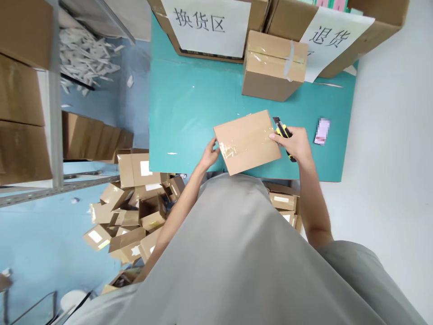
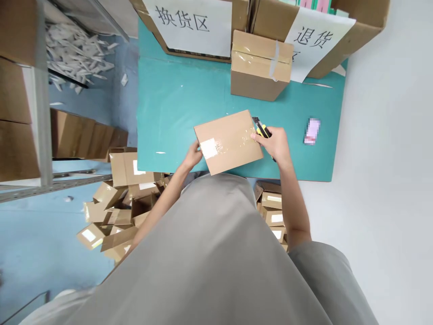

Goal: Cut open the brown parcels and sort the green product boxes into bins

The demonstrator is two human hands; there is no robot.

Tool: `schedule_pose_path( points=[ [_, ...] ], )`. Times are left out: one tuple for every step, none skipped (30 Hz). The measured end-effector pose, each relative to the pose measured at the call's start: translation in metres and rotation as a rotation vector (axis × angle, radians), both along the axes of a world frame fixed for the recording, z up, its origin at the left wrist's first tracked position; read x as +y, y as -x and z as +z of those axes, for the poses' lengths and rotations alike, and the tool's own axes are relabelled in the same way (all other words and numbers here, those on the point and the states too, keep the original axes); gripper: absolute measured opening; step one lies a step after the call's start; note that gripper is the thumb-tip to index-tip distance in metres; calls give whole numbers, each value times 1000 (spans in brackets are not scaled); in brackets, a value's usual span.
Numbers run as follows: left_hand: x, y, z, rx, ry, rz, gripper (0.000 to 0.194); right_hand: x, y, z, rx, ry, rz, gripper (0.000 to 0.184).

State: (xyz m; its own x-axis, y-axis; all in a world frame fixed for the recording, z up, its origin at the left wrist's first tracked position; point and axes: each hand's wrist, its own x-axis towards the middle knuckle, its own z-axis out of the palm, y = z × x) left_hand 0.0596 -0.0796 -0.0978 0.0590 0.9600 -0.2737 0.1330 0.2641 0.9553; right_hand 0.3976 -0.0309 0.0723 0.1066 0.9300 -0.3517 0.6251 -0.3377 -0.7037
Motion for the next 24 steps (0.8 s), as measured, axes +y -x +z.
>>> schedule_pose_path(
  points=[
    [5, 8, 13, 15, -34, 38, 59, -2, 3, -1, -35, -17, 9, 31],
    [10, 14, 28, 16, -72, 64, 53, -3, 5, -3, -64, -33, 16, 33],
    [15, 19, 43, 23, -109, 78, 50, -4, 7, -3, -87, -45, 23, 35],
    [21, 21, 58, 42, -138, 72, 47, -6, 7, -3, -106, -52, 32, 38],
    [26, 22, 72, 68, -161, 49, 46, -7, 7, -2, -128, -59, 42, 40],
    [30, 21, 84, 98, -178, 22, 46, -10, 7, -1, -157, -69, 50, 42],
    [34, 19, 92, 125, -188, -2, 46, -13, 7, 2, -193, -83, 52, 44],
    [37, 18, 98, 148, -193, -22, 46, -17, 8, 5, -236, -100, 48, 46],
    [40, 16, 101, 165, -195, -34, 46, -22, 9, 9, -280, -119, 39, 49],
    [41, 15, 102, 177, -194, -39, 44, -29, 10, 14, -318, -137, 29, 51],
    [42, 15, 102, 183, -194, -40, 43, -37, 13, 20, -345, -148, 20, 52],
    [42, 15, 101, 186, -193, -40, 42, -45, 17, 25, -353, -147, 15, 54],
    [42, 15, 99, 186, -193, -39, 42, -55, 22, 31, -339, -132, 18, 54],
    [42, 15, 98, 183, -192, -37, 42, -65, 29, 37, -305, -105, 31, 54],
    [41, 16, 97, 181, -191, -34, 42, -74, 38, 42, -258, -72, 57, 53],
    [41, 16, 97, 179, -189, -33, 42, -83, 48, 46, -204, -37, 97, 53],
    [41, 16, 97, 180, -187, -32, 42, -90, 60, 49, -150, -3, 157, 53],
    [41, 15, 97, 184, -187, -32, 42, -96, 73, 52, -104, 24, 231, 54],
    [41, 15, 98, 190, -187, -33, 42, -101, 85, 53, -73, 43, 308, 55],
    [41, 15, 98, 197, -187, -35, 42, -103, 98, 54, -60, 56, 378, 56],
    [41, 15, 98, 206, -187, -38, 42, -104, 110, 55, -64, 63, 435, 57],
    [42, 15, 98, 214, -186, -42, 43, -104, 120, 55, -82, 67, 474, 58],
    [42, 15, 98, 220, -185, -45, 43, -102, 129, 56, -109, 66, 495, 59],
    [42, 15, 97, 222, -183, -47, 43, -99, 137, 58, -141, 63, 504, 59]
  ],
)
